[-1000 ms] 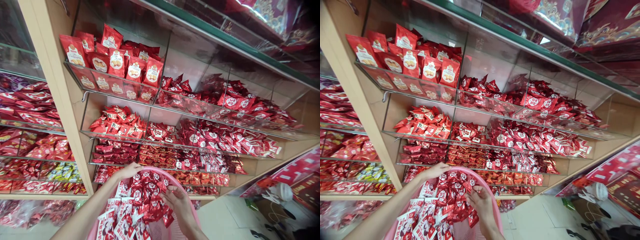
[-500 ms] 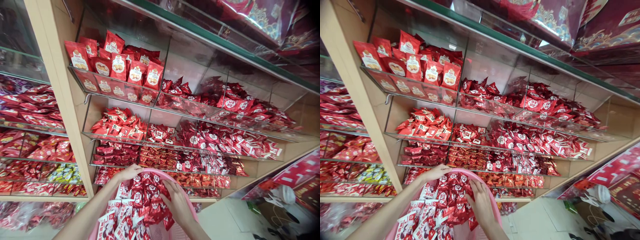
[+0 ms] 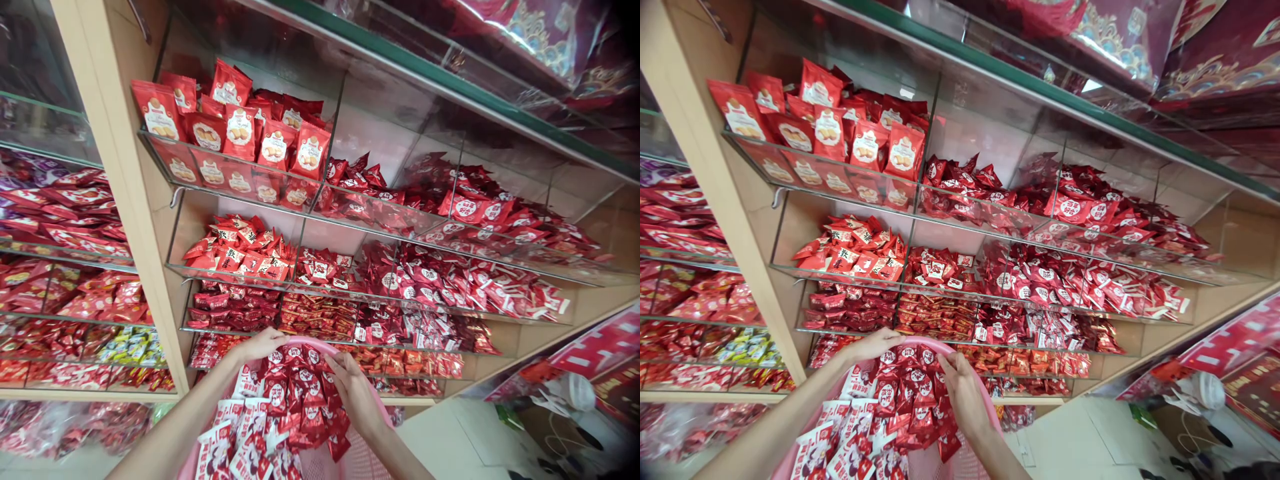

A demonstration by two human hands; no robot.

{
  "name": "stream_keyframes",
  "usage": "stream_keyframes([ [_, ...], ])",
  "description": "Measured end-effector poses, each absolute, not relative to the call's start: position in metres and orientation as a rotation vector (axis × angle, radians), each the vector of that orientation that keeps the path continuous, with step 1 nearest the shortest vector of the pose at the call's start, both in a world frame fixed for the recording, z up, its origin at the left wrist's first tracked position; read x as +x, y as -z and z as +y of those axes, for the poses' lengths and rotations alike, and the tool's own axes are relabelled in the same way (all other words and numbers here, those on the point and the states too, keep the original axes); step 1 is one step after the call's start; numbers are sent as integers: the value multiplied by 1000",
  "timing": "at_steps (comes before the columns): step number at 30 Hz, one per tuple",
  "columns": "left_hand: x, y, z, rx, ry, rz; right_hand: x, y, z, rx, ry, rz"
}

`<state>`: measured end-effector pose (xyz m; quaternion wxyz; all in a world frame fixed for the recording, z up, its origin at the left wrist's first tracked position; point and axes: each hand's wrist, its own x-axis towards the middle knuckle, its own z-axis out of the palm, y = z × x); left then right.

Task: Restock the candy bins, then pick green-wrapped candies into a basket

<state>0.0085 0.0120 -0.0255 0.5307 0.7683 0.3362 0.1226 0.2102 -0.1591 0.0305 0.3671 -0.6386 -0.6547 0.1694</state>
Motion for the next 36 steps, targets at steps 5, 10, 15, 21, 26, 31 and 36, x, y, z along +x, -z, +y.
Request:
stream_keyframes([
  [5,9,24,11,1828,-306,785,218,-28,-160,-1613,-470,-1820],
  [10,9,19,9,1845,-292,798,235,-15,-163,-1569,-444,-1901],
  [15,8,14,7,1844,-288,800,245,-2,-168,-1631,-386,-1930],
  [21,9,18,8,1846,-290,794,237,-7,-168,-1746,-377,-1929],
  [26,9,24,10,1843,-307,785,228,-17,-163,-1786,-414,-1975],
  [31,9,22,9,1834,-314,777,224,-18,-167,-1871,-318,-1989],
  [36,9,21,9,1841,-312,805,228,-21,-171,-1828,-46,-1989],
])
